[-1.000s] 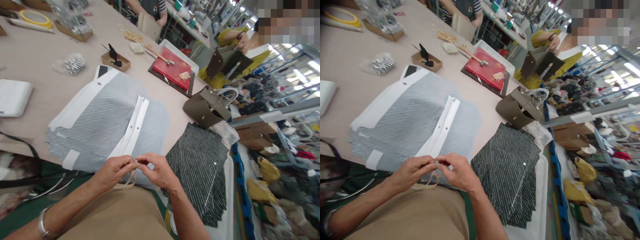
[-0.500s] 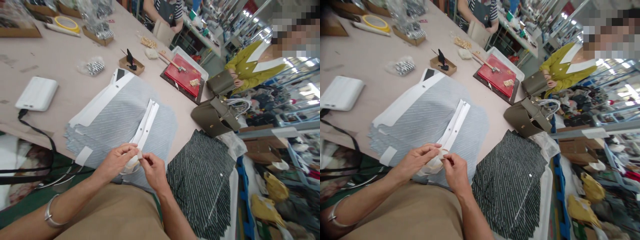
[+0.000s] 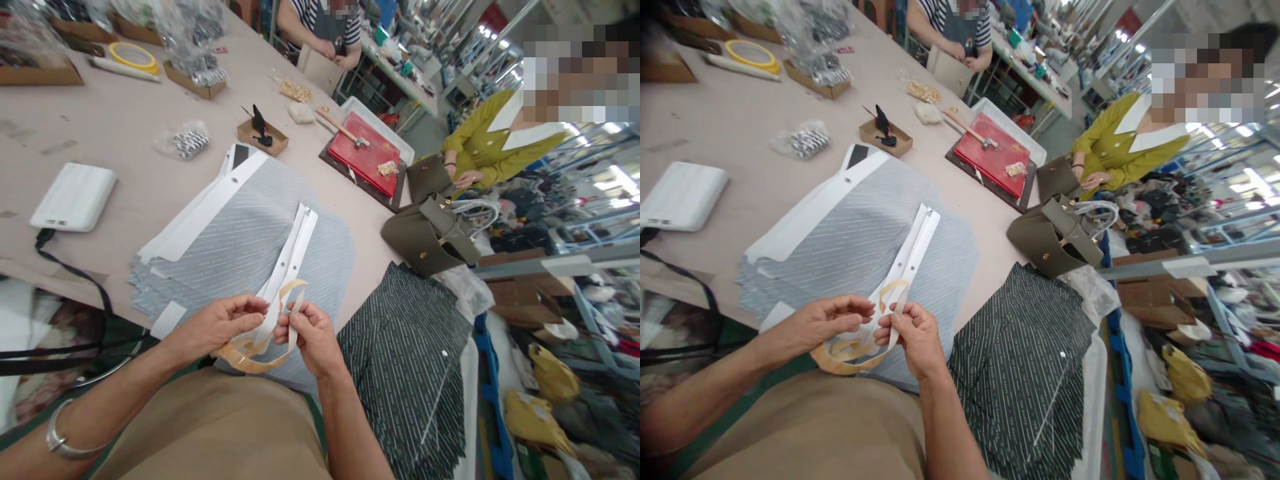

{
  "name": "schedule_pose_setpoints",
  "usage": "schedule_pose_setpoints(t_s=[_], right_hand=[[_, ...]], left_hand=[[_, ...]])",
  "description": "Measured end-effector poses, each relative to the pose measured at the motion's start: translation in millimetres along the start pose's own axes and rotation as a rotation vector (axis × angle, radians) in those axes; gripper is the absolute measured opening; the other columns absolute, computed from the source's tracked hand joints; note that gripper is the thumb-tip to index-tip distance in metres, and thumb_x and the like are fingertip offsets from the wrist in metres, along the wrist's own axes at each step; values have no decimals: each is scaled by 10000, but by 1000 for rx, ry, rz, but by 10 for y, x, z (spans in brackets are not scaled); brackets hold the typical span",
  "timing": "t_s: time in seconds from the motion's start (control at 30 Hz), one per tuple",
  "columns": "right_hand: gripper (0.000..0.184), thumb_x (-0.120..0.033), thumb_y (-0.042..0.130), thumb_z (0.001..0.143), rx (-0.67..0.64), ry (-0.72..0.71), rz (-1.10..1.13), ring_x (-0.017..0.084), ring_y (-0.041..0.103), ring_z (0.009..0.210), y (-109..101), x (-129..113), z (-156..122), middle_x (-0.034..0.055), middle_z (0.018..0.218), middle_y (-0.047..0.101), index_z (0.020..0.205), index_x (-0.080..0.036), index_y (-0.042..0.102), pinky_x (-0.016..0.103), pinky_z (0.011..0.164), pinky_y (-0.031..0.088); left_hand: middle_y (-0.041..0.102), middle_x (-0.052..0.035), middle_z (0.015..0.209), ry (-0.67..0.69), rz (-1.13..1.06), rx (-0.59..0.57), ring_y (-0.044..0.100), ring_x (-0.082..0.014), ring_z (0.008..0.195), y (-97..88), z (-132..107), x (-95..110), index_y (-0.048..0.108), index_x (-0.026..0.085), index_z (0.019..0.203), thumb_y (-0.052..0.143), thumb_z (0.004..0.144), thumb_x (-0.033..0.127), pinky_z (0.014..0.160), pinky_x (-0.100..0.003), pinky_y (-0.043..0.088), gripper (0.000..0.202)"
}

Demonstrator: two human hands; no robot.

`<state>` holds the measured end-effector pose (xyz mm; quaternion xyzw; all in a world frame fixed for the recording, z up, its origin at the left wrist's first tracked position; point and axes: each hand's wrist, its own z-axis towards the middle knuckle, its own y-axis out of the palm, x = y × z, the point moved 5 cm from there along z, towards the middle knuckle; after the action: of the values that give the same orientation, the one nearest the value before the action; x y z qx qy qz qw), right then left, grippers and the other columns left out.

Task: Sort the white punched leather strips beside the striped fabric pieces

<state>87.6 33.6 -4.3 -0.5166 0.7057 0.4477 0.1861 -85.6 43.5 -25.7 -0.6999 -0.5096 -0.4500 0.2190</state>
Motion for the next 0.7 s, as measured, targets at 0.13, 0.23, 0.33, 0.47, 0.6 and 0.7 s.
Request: schedule_pose_setpoints(t_s=[0.13,0.23,0.33,0.47,0.6,0.7], right_hand=[[381,-429,826,702,140,-102,33,131,650,576,-66,-24,64,11,717,715,918,-182,633,239,538,538],[380,-449,807,718,261,-165,25,132,658,609,-150,-39,123,12,728,722,922,-190,618,225,542,528],[372,-453,797,720,341,-163,62,144,664,612,-243,-54,164,17,729,726,915,-195,613,224,508,510],[313,-386,813,701,386,-113,211,150,665,607,-371,-74,182,7,710,723,870,-204,621,230,495,504],[200,-339,778,759,356,-99,348,121,668,622,-471,-117,205,-29,737,722,837,-227,633,231,548,524],[87,-301,698,846,378,-158,404,124,673,659,-542,-222,185,-36,754,714,816,-241,644,264,619,544]], left_hand=[[729,-45,968,-21,34,-109,678,-217,895,133,-109,-51,649,211,1102,683,773,508,795,-319,536,444],[733,-27,931,25,105,-223,666,-200,875,213,-270,-10,688,232,1032,574,872,475,778,-286,520,313],[719,-4,806,94,239,-209,641,-178,751,188,-421,38,733,241,902,600,853,396,695,-247,501,210],[729,2,829,292,466,-175,653,-192,820,136,-556,137,755,261,844,655,812,323,766,-243,500,122],[736,16,880,470,652,-163,668,-176,821,127,-608,114,734,306,993,663,841,313,761,-219,505,168],[732,-3,887,652,774,36,676,-166,826,60,-604,73,726,286,975,531,941,305,760,-216,501,199]])
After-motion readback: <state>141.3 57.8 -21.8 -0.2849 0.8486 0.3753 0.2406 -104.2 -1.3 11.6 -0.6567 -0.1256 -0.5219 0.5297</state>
